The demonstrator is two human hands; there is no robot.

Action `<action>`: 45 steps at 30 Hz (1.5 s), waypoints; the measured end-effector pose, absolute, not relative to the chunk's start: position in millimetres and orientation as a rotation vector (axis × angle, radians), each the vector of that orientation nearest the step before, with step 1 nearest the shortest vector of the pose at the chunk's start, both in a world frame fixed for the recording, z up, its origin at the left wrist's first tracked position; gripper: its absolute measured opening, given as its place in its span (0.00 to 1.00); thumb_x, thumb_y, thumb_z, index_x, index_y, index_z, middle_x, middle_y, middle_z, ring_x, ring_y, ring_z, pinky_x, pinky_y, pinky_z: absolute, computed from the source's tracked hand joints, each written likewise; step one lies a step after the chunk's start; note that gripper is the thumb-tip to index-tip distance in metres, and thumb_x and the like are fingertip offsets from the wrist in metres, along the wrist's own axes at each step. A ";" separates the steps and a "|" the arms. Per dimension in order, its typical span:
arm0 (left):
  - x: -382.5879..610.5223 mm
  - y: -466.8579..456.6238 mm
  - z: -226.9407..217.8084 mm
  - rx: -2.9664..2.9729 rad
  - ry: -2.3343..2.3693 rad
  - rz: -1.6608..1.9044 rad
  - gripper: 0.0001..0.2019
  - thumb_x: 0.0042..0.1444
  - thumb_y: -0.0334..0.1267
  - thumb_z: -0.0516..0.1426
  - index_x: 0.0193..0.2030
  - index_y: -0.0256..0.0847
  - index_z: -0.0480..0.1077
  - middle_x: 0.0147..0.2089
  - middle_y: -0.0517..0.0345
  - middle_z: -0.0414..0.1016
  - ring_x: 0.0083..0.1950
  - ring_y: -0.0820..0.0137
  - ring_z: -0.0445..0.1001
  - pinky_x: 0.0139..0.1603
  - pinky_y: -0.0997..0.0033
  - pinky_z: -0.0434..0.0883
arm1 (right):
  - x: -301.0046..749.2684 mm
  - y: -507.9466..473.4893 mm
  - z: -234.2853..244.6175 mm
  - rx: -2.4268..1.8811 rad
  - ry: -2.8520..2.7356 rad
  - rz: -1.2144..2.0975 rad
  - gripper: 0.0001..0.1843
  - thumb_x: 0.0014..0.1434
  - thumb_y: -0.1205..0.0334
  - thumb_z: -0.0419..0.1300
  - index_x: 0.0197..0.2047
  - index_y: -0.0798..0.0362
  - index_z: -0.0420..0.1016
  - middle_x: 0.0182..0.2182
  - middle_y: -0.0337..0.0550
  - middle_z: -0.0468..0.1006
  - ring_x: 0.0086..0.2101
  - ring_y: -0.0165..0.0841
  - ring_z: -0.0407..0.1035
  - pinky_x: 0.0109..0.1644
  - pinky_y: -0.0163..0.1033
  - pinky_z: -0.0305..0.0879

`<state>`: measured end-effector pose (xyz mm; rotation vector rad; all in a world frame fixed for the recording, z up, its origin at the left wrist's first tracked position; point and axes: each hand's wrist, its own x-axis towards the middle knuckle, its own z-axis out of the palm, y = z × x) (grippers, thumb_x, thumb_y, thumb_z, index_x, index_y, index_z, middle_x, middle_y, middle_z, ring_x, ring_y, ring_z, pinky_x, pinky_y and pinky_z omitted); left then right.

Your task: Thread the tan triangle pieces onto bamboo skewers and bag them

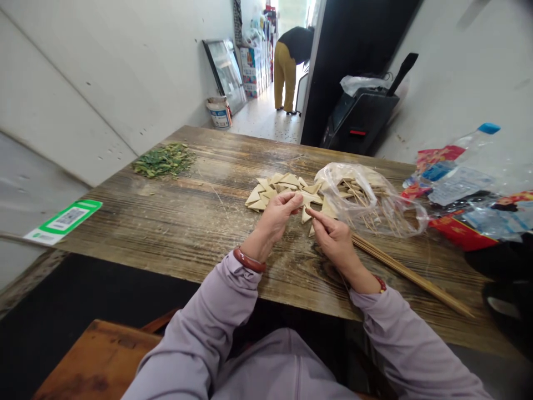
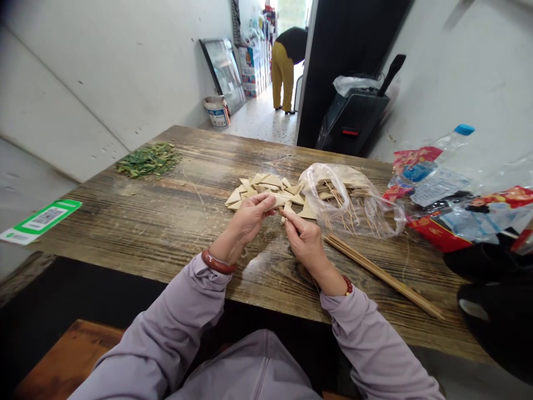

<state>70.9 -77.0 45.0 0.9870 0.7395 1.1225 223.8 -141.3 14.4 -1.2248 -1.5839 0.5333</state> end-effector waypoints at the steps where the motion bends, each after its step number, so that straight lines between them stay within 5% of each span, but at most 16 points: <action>1: 70.7 -76.8 44.4 0.995 0.741 1.123 0.14 0.51 0.44 0.70 0.27 0.37 0.75 0.28 0.60 0.72 0.32 0.74 0.68 0.36 0.74 0.65 | 223.9 -140.9 13.1 -1.217 -1.580 0.522 0.19 0.65 0.59 0.57 0.53 0.52 0.84 0.45 0.49 0.87 0.43 0.40 0.82 0.50 0.45 0.76; 18: 75.6 -83.9 44.2 1.116 0.746 1.132 0.22 0.46 0.54 0.69 0.23 0.37 0.70 0.25 0.62 0.62 0.30 0.75 0.57 0.35 0.71 0.58 | 223.8 -140.3 10.6 -1.247 -1.583 0.442 0.16 0.66 0.58 0.57 0.49 0.51 0.84 0.42 0.49 0.87 0.41 0.41 0.82 0.46 0.43 0.76; 45: 77.3 -87.6 45.7 1.162 0.751 1.150 0.16 0.50 0.49 0.67 0.26 0.36 0.74 0.28 0.59 0.68 0.34 0.73 0.62 0.37 0.70 0.61 | 221.7 -140.5 18.3 -1.254 -1.552 0.487 0.14 0.66 0.58 0.56 0.45 0.52 0.82 0.36 0.45 0.86 0.33 0.35 0.78 0.40 0.40 0.72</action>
